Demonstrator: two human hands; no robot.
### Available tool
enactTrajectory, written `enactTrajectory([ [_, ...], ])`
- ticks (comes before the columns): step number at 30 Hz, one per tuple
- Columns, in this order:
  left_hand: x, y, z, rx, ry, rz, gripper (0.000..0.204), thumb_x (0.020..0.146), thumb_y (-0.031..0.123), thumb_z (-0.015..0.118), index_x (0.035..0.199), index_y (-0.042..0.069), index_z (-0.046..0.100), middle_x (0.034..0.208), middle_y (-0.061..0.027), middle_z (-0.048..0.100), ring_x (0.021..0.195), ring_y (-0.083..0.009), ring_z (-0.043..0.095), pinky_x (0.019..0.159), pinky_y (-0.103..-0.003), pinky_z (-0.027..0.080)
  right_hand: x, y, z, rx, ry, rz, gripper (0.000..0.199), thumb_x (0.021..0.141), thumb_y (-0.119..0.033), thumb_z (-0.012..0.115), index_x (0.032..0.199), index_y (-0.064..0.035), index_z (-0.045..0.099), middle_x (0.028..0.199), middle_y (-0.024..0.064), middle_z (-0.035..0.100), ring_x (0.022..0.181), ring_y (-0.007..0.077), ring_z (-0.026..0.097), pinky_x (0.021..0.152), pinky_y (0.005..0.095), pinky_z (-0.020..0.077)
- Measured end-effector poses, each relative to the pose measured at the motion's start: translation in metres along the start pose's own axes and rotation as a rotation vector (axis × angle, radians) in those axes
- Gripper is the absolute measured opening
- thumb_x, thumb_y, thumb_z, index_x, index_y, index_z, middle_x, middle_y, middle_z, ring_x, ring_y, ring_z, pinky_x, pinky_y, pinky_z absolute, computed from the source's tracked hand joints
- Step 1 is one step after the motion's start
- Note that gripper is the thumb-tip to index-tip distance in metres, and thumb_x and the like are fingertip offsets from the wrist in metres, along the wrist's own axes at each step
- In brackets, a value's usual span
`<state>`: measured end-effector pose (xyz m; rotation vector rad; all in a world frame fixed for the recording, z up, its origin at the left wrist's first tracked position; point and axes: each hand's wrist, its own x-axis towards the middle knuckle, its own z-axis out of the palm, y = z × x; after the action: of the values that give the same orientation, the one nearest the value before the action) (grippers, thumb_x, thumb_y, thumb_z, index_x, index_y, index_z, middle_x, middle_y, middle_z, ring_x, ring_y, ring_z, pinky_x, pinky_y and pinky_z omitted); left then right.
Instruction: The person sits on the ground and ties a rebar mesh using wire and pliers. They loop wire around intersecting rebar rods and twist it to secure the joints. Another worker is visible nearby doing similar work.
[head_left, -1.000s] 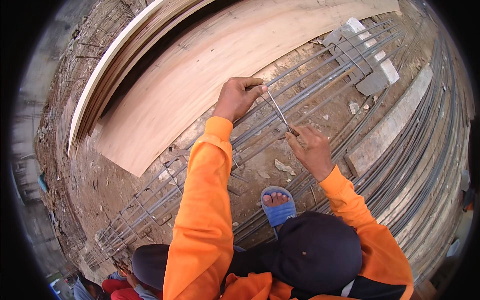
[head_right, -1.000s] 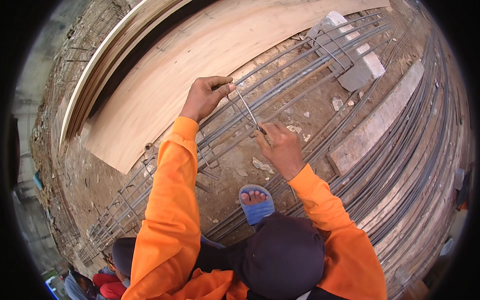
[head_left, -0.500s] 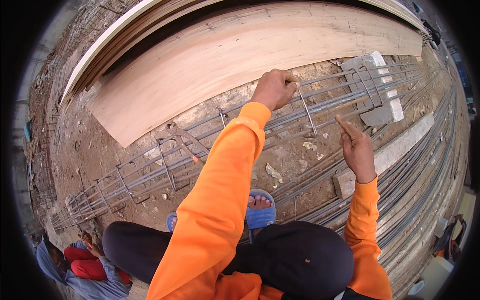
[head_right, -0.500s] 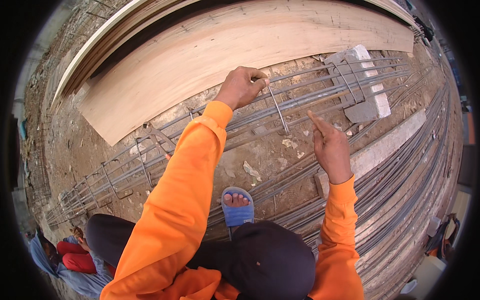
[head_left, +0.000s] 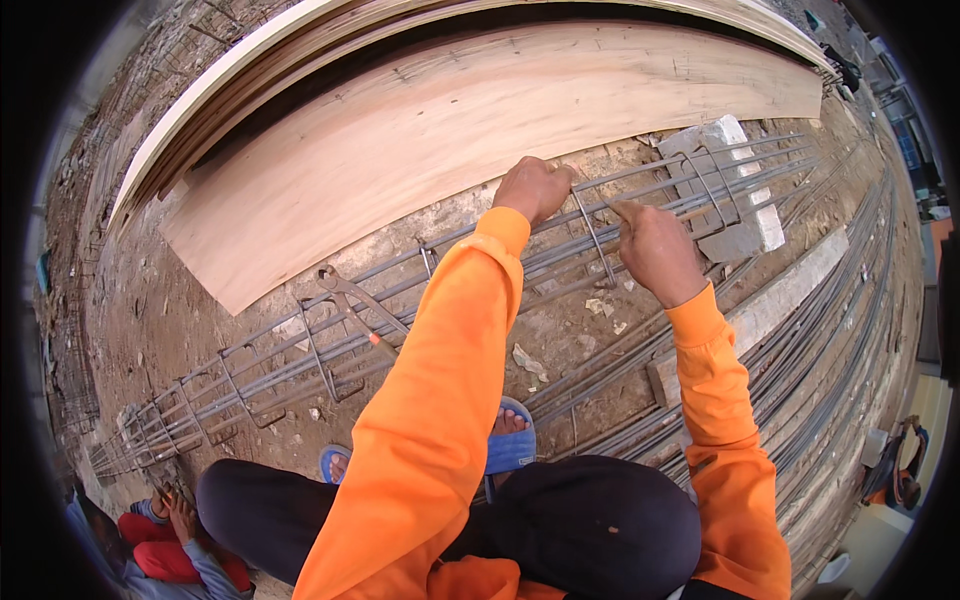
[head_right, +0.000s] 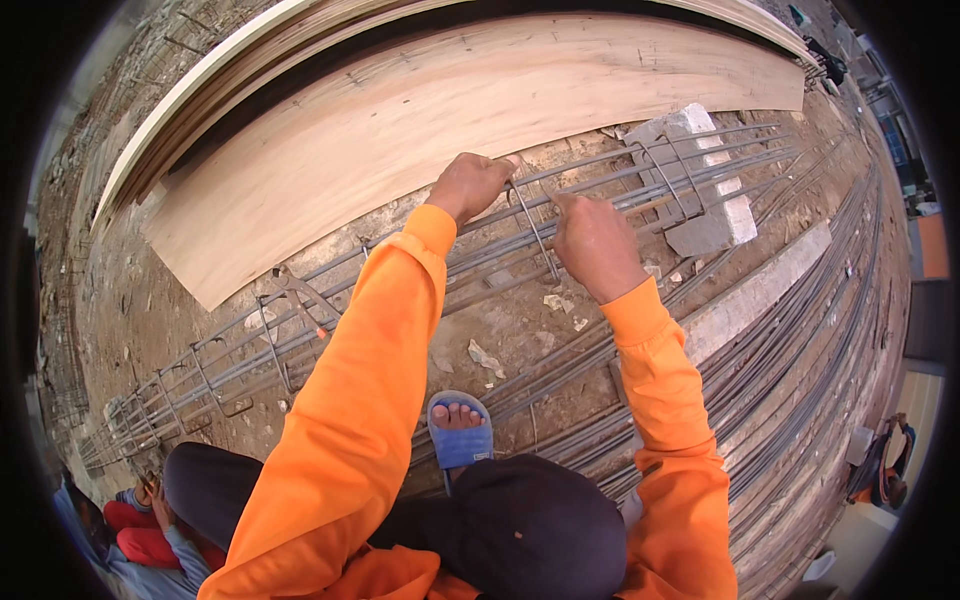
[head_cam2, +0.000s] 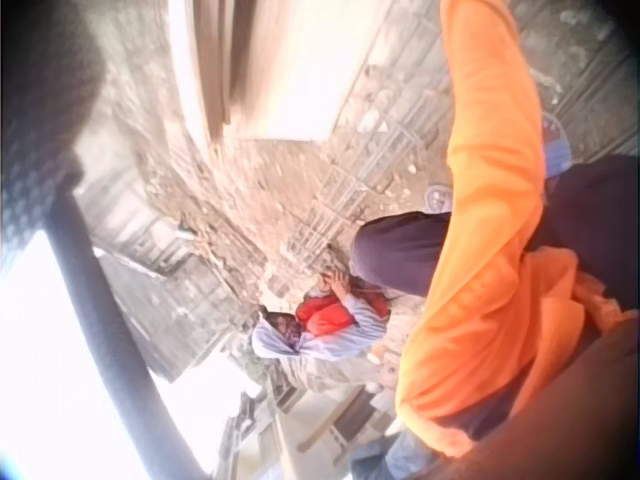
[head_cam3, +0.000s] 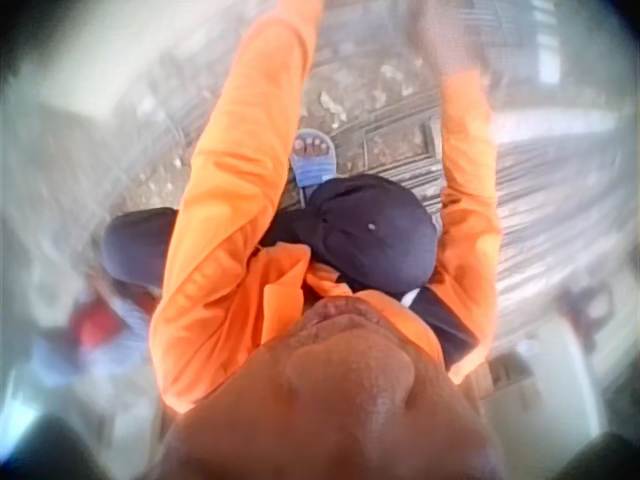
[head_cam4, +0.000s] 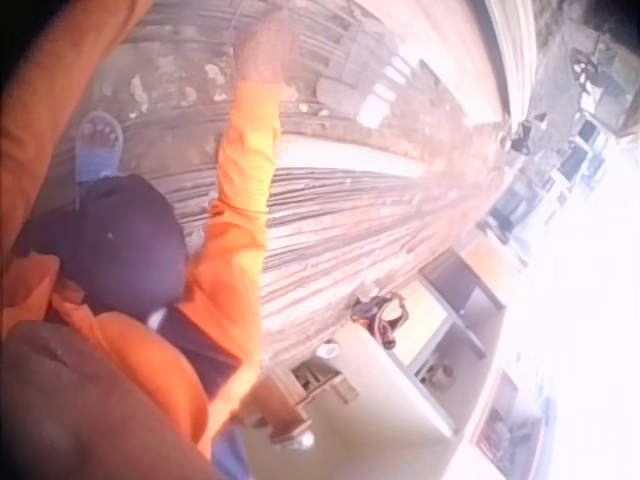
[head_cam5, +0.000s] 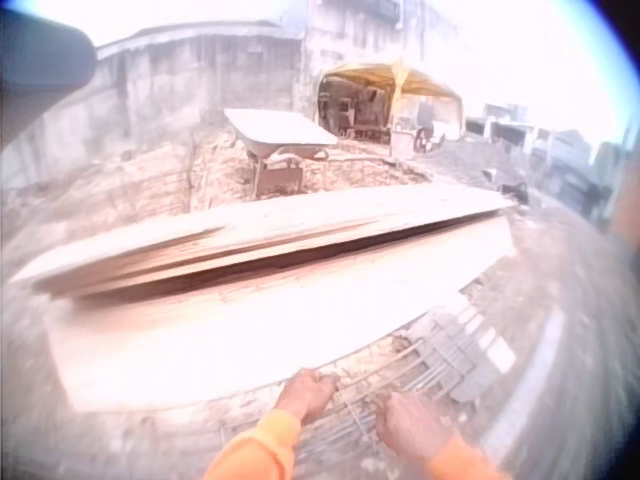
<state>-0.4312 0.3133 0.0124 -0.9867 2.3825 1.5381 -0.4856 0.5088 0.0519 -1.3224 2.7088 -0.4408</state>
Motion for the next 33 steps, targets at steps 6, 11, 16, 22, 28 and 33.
enactTrajectory([
  [6, 0.045, -0.021, 0.001, -0.361, -0.038, -0.162, 0.050, 0.102, 0.044, 0.053, 0.108, -0.001, 0.073, 0.107, -0.0134, 0.074, 0.102, -0.0255, 0.064, 0.099, -0.039, 0.046, 0.012, -0.037, 0.031, 0.144, 0.080, -0.027, 0.017, 0.089, -0.011, 0.059, 0.090, 0.0011, 0.070, 0.088, 0.0268, 0.067, 0.087, 0.0449, 0.067, 0.076, 0.0513, 0.0548],
  [11, 0.020, -0.012, -0.009, -0.731, -0.158, -0.060, 0.055, 0.109, 0.044, 0.037, 0.110, 0.002, 0.072, 0.107, -0.0124, 0.074, 0.096, -0.0223, 0.062, 0.100, -0.041, 0.045, 0.012, -0.032, 0.020, 0.053, 0.009, 0.019, 0.017, 0.086, -0.013, 0.062, 0.084, 0.0006, 0.071, 0.091, 0.0248, 0.068, 0.085, 0.0428, 0.068, 0.075, 0.0494, 0.0558],
  [16, 0.002, -0.015, -0.023, -0.560, -0.300, 0.020, 0.035, 0.086, 0.032, 0.083, 0.105, 0.004, 0.073, 0.093, -0.0054, 0.071, 0.084, -0.0140, 0.062, 0.069, -0.028, 0.052, 0.017, -0.028, 0.027, -0.025, -0.045, 0.017, 0.014, 0.083, -0.011, 0.064, 0.083, -0.0002, 0.072, 0.095, 0.0237, 0.068, 0.083, 0.0415, 0.069, 0.075, 0.0491, 0.0565],
  [22, 0.006, -0.030, -0.042, -0.265, -0.501, 0.009, 0.027, 0.082, 0.024, 0.086, 0.097, 0.005, 0.073, 0.084, -0.0011, 0.070, 0.070, -0.0084, 0.060, 0.057, -0.024, 0.049, 0.018, -0.032, 0.026, -0.006, -0.049, 0.010, 0.013, 0.083, -0.010, 0.063, 0.083, -0.0004, 0.072, 0.096, 0.0236, 0.068, 0.085, 0.0411, 0.070, 0.075, 0.0488, 0.0569],
  [28, 0.006, -0.032, -0.030, 0.147, -0.212, 0.363, 0.028, 0.084, 0.023, 0.081, 0.096, 0.000, 0.071, 0.078, -0.0120, 0.068, 0.071, -0.0223, 0.064, 0.065, -0.035, 0.052, 0.020, -0.027, 0.028, 0.001, -0.087, 0.028, 0.013, 0.083, -0.009, 0.063, 0.087, -0.0007, 0.072, 0.095, 0.0239, 0.068, 0.086, 0.0413, 0.070, 0.075, 0.0481, 0.0570],
  [33, -0.004, -0.029, -0.011, 0.590, 0.028, 0.329, 0.038, 0.086, 0.035, 0.073, 0.078, -0.002, 0.070, 0.081, -0.0248, 0.070, 0.076, -0.0372, 0.068, 0.074, -0.045, 0.053, 0.019, -0.034, 0.018, 0.049, -0.090, -0.011, 0.013, 0.081, -0.008, 0.063, 0.084, 0.0017, 0.071, 0.096, 0.0251, 0.068, 0.084, 0.0434, 0.070, 0.075, 0.0504, 0.0573],
])
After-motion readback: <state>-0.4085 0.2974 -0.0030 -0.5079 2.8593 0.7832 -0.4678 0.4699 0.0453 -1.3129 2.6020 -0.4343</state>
